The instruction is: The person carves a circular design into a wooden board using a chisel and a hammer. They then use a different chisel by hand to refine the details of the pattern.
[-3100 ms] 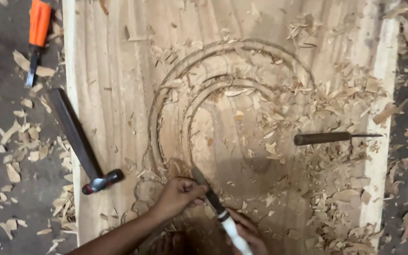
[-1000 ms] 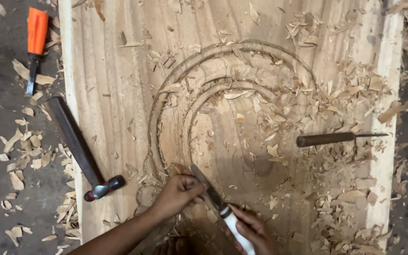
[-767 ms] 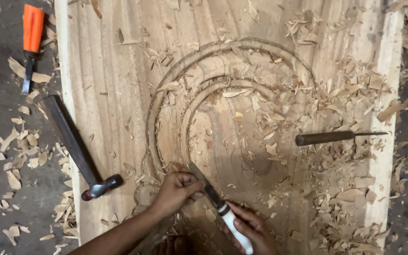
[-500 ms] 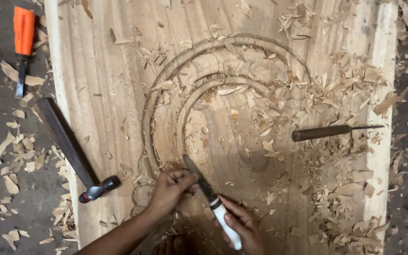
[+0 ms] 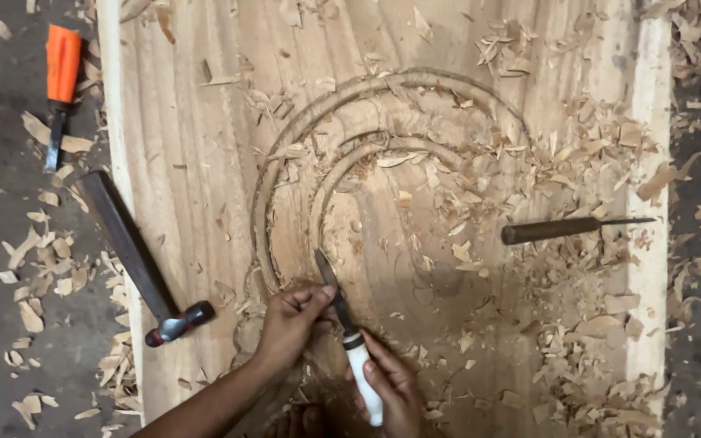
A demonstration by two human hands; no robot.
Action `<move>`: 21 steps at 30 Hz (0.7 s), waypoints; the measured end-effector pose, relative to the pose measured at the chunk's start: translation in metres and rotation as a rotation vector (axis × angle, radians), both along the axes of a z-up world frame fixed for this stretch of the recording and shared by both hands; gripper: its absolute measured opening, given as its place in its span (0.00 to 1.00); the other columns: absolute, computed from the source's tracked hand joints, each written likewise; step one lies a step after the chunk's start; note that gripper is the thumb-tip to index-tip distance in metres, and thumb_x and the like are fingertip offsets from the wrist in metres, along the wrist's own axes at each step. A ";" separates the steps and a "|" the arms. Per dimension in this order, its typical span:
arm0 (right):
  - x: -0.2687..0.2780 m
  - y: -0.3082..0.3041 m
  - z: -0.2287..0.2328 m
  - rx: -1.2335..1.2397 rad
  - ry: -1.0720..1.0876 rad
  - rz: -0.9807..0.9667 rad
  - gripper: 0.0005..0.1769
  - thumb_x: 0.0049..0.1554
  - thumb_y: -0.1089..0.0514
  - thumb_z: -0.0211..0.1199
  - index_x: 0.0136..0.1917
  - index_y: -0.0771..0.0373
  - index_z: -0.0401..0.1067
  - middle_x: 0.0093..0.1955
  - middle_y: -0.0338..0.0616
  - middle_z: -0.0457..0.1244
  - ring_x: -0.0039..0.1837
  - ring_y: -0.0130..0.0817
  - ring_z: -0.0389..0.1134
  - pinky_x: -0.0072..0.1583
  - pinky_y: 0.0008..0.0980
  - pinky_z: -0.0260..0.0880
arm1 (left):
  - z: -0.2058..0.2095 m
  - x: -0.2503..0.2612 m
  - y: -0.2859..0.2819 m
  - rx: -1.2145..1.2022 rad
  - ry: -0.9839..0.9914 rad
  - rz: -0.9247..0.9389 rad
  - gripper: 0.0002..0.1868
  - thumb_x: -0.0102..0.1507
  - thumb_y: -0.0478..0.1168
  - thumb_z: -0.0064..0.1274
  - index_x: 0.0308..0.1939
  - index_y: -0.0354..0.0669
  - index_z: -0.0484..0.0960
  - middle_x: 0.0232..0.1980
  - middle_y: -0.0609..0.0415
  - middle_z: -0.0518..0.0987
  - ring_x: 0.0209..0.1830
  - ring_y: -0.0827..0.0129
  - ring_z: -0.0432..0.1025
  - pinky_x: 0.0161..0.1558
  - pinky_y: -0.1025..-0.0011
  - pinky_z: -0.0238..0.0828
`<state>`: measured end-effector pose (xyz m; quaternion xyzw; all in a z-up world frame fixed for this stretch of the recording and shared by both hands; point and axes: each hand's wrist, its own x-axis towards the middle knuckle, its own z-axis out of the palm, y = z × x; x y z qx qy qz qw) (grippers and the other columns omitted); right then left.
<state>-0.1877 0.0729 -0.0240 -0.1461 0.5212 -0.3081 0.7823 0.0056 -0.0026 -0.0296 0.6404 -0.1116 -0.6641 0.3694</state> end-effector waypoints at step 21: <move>-0.046 0.030 -0.025 -0.088 0.074 0.025 0.35 0.58 0.57 0.57 0.77 0.63 0.59 0.42 0.50 0.71 0.29 0.26 0.64 0.31 0.27 0.65 | 0.041 0.032 -0.028 -0.314 -0.461 -0.740 0.12 0.67 0.48 0.54 0.44 0.48 0.89 0.39 0.52 0.86 0.31 0.71 0.74 0.33 0.67 0.69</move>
